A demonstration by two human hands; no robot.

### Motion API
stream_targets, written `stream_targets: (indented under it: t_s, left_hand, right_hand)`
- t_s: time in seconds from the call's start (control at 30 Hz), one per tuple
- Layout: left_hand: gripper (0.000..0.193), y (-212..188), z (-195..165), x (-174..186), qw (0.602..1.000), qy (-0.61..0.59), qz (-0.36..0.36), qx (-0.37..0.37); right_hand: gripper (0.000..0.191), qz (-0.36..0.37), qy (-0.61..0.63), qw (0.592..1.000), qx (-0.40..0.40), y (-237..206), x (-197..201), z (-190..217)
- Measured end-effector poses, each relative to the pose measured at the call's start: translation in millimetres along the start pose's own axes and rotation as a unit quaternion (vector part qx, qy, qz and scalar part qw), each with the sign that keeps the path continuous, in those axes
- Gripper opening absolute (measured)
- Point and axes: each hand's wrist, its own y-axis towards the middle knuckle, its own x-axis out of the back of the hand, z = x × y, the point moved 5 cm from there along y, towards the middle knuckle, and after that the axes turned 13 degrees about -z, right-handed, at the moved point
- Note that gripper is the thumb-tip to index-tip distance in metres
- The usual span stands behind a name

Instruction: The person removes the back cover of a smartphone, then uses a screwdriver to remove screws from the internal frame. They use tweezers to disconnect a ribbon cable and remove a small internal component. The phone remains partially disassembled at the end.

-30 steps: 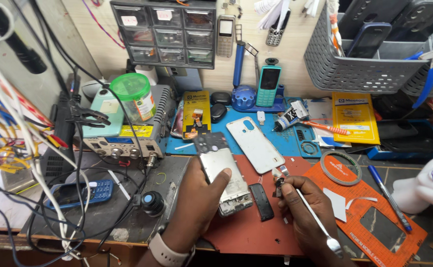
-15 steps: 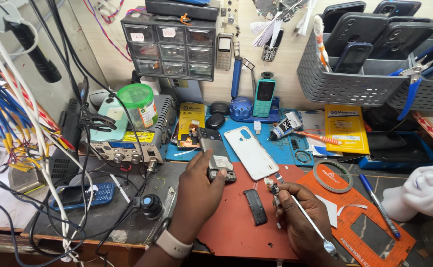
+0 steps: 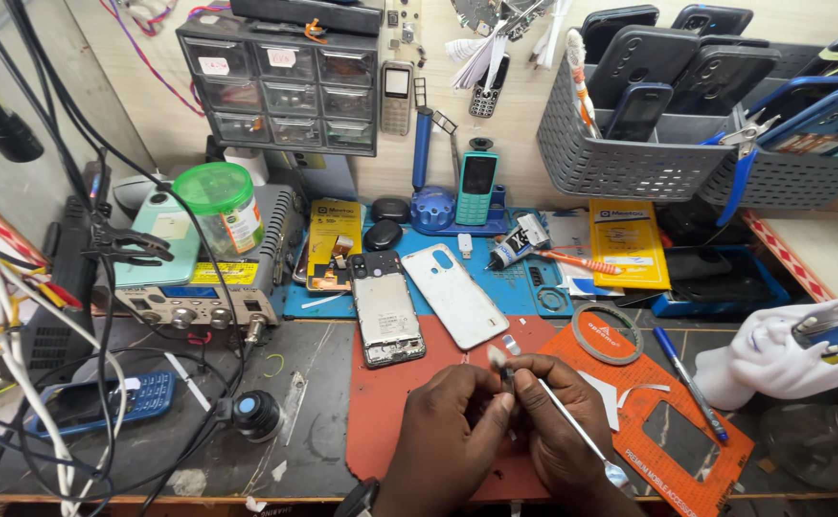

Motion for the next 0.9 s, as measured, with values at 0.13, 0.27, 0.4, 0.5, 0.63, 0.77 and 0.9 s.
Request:
stream_targets:
  t_s: [0.13, 0.27, 0.4, 0.5, 0.63, 0.77, 0.9]
  left_hand:
    - [0.014, 3, 10, 2, 0.999, -0.045, 0.015, 0.027]
    - [0.013, 8, 17, 4, 0.996, -0.017, 0.044, 0.082]
    - [0.013, 21, 16, 18, 0.991, -0.028, 0.044, 0.124]
    - [0.011, 32, 13, 40, 0.993, -0.009, 0.026, 0.115]
    - [0.011, 40, 11, 62, 0.99, 0.118, 0.061, 0.052]
    - [0.015, 35, 20, 68, 0.966, 0.236, 0.097, 0.037]
    - [0.015, 26, 17, 73, 0.962, 0.266, 0.028, -0.049]
  right_hand:
    - [0.026, 0.011, 0.009, 1.0, -0.007, 0, 6, -3]
    - [0.03, 0.0, -0.013, 1.0, 0.006, -1, 7, -1]
    - [0.035, -0.005, -0.031, 0.999, 0.018, -5, 0, 6]
    - [0.037, -0.03, -0.17, 0.983, 0.056, -11, -8, 12]
    - [0.049, -0.047, -0.322, 0.939, 0.112, -17, -24, 18]
    - [0.061, -0.033, -0.462, 0.864, 0.197, -22, -38, 27]
    - [0.053, -0.016, -0.484, 0.843, 0.233, -25, -51, 30]
